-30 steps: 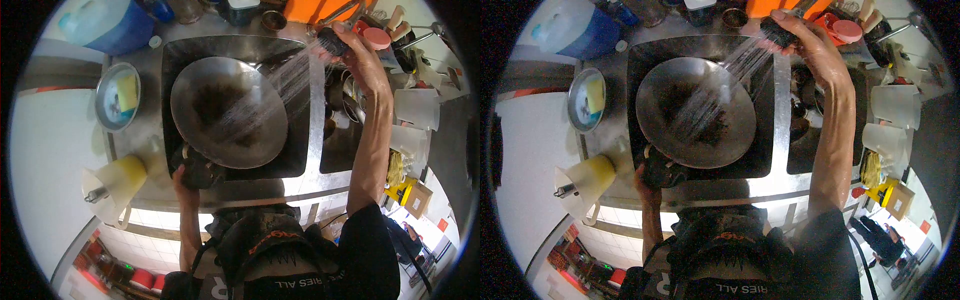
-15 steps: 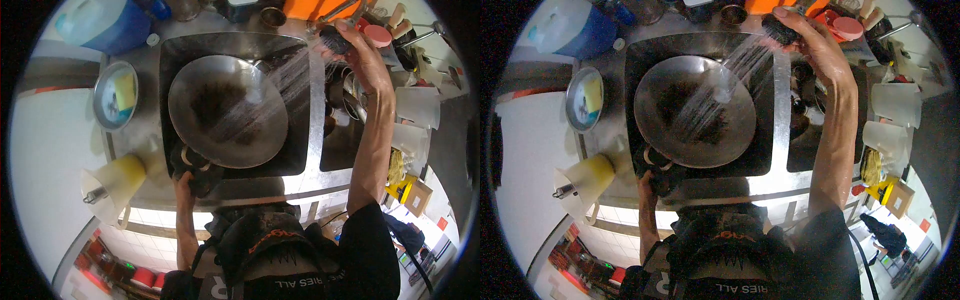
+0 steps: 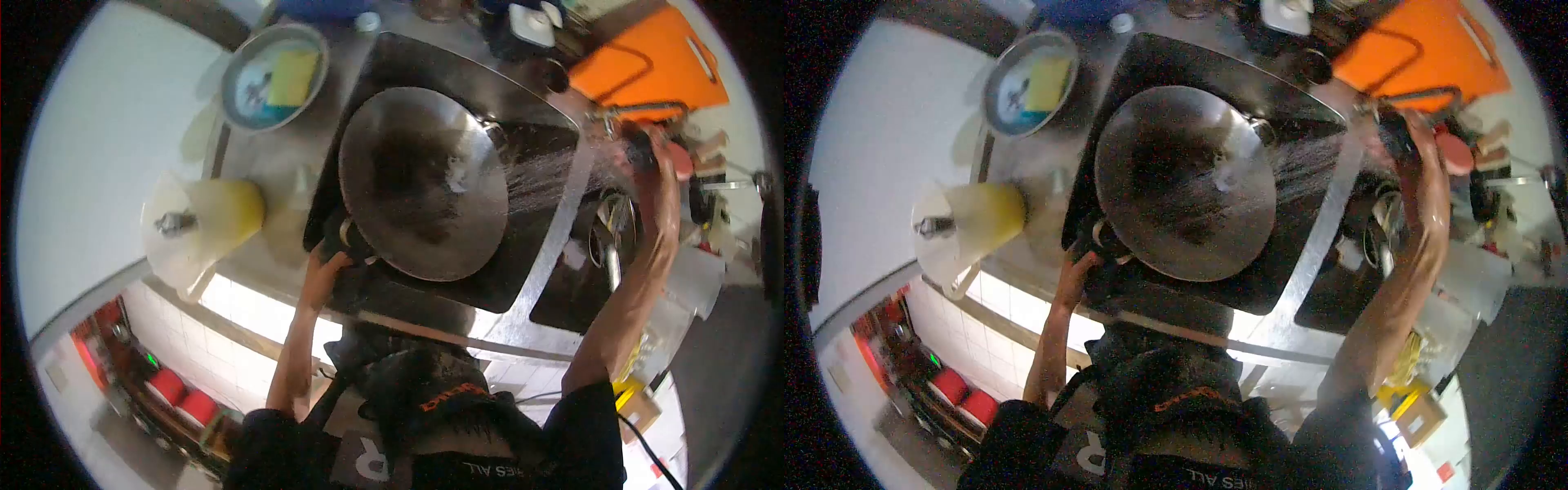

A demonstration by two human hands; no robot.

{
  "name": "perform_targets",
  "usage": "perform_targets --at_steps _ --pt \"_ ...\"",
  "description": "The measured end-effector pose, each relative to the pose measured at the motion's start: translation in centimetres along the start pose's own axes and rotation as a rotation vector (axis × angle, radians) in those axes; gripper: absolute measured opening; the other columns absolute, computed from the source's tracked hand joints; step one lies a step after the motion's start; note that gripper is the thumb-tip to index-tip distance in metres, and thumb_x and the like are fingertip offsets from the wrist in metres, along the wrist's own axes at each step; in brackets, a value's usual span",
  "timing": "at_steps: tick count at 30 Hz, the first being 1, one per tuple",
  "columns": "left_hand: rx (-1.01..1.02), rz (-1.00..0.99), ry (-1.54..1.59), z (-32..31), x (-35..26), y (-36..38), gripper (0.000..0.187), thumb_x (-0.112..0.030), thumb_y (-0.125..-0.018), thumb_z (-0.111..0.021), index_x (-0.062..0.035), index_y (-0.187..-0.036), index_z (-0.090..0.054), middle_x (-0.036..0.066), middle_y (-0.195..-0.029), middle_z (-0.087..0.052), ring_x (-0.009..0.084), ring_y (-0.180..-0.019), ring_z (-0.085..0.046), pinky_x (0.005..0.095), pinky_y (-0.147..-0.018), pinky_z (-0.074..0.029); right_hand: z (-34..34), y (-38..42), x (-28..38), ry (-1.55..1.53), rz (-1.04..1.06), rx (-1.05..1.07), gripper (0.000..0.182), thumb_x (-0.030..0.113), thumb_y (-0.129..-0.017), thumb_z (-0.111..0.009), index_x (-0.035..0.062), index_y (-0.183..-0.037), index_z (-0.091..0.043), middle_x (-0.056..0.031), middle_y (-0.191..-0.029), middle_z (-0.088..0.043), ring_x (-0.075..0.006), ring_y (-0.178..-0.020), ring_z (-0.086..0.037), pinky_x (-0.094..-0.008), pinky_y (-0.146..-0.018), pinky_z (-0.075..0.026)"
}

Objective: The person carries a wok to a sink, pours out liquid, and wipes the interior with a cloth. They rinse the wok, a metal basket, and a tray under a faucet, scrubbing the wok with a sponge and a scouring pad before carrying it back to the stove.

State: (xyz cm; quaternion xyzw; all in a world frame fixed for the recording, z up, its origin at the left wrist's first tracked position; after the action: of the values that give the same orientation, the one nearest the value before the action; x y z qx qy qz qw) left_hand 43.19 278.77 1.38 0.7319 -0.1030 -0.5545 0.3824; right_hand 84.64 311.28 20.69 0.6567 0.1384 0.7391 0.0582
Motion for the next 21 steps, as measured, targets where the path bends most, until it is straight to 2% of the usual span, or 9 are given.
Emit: perform_targets --at_steps 1,2,5,6,11,15,17,18,21 --pt "0.042 0.001 -0.027 0.0 0.4 -0.3 0.052 -0.021 -0.075 -0.067 0.0025 -0.121 -0.057 0.010 -0.103 -0.065 0.0157 -0.094 -0.060 0.0295 -0.084 -0.048 0.3 -0.1 -0.1 -0.033 -0.007 -0.078 0.047 0.039 -0.093 -0.059 0.0040 -0.125 -0.058 -0.0057 -0.119 -0.062 -0.0160 -0.107 -0.058 -0.0337 -0.091 -0.045" --pt "0.084 0.004 -0.056 0.1 0.9 -0.4 0.053 -0.021 -0.075 -0.066 0.0030 -0.122 -0.056 0.010 -0.103 -0.066 0.0155 -0.093 -0.060 0.0291 -0.084 -0.048 0.1 -0.2 -0.2 -0.029 -0.005 -0.039 0.047 0.039 -0.093 -0.059 0.0040 -0.125 -0.058 -0.0057 -0.119 -0.062 -0.0160 -0.107 -0.058 -0.0337 -0.091 -0.045" --pt "-0.039 0.055 -0.081 1.3 3.1 -0.7 0.058 -0.021 -0.075 -0.066 0.0029 -0.127 -0.054 0.010 -0.105 -0.066 0.0173 -0.092 -0.061 0.0290 -0.084 -0.048 0.0 -0.4 0.2 -0.026 0.037 -0.020 0.048 0.041 -0.096 -0.057 0.0007 -0.122 -0.059 -0.0078 -0.115 -0.064 -0.0170 -0.104 -0.059 -0.0326 -0.092 -0.044" --pt "-0.016 0.059 -0.158 -0.4 -1.4 1.3 0.063 -0.020 -0.075 -0.065 0.0010 -0.132 -0.052 0.011 -0.107 -0.066 0.0198 -0.092 -0.061 0.0301 -0.085 -0.047 0.0 -0.5 0.3 -0.030 0.050 0.026 0.047 0.039 -0.095 -0.057 0.0015 -0.123 -0.059 -0.0067 -0.118 -0.062 -0.0173 -0.108 -0.057 -0.0332 -0.095 -0.043" --pt "0.048 -0.029 -0.134 0.0 -0.1 0.5 0.062 -0.021 -0.076 -0.065 -0.0005 -0.133 -0.051 0.010 -0.105 -0.066 0.0188 -0.093 -0.061 0.0304 -0.085 -0.047 -0.1 -0.9 0.5 -0.045 -0.027 -0.028 0.047 0.037 -0.096 -0.055 0.0001 -0.124 -0.059 -0.0062 -0.122 -0.060 -0.0181 -0.112 -0.055 -0.0338 -0.099 -0.041" --pt "0.092 0.000 -0.148 -0.3 -0.1 0.3 0.063 -0.020 -0.076 -0.064 -0.0005 -0.134 -0.049 0.010 -0.106 -0.065 0.0174 -0.094 -0.061 0.0306 -0.087 -0.048 0.1 -0.5 0.7 -0.024 0.032 -0.078 0.046 0.037 -0.096 -0.054 -0.0007 -0.122 -0.060 -0.0065 -0.119 -0.061 -0.0178 -0.112 -0.055 -0.0338 -0.098 -0.042" --pt "0.074 -0.018 -0.157 -0.7 -0.5 0.6 0.063 -0.019 -0.076 -0.063 -0.0005 -0.135 -0.048 0.010 -0.107 -0.065 0.0177 -0.094 -0.061 0.0311 -0.088 -0.048 0.9 -1.1 0.9 0.273 0.134 0.015 0.046 0.037 -0.097 -0.052 -0.0014 -0.121 -0.060 -0.0069 -0.116 -0.061 -0.0176 -0.109 -0.056 -0.0330 -0.095 -0.044" --pt "0.044 -0.035 -0.163 -0.8 -0.8 0.9 0.063 -0.017 -0.077 -0.062 -0.0004 -0.136 -0.047 0.010 -0.109 -0.065 0.0180 -0.094 -0.061 0.0315 -0.088 -0.048 -0.5 -0.3 1.1 0.018 0.041 -0.058 0.045 0.037 -0.098 -0.050 0.0002 -0.120 -0.061 -0.0067 -0.113 -0.062 -0.0169 -0.104 -0.057 -0.0310 -0.092 -0.045" --pt "0.075 -0.091 -0.143 -1.3 -1.5 0.7 0.062 -0.014 -0.077 -0.060 0.0005 -0.136 -0.046 0.010 -0.111 -0.064 0.0182 -0.096 -0.060 0.0316 -0.090 -0.048 -0.1 -0.1 1.3 0.020 0.029 -0.101 0.044 0.038 -0.098 -0.048 0.0020 -0.119 -0.062 -0.0059 -0.112 -0.062 -0.0162 -0.101 -0.058 -0.0297 -0.090 -0.046"
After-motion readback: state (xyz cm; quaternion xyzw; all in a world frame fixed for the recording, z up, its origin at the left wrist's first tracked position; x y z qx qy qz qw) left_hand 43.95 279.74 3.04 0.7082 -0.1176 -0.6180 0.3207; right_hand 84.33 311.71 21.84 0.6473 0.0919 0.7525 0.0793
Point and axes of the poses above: each hand's wrist, its own y-axis away from the middle knuckle, its own z-axis out of the back of the hand, x = y × z, the point moved 5 cm from there along -y, towards the middle knuckle
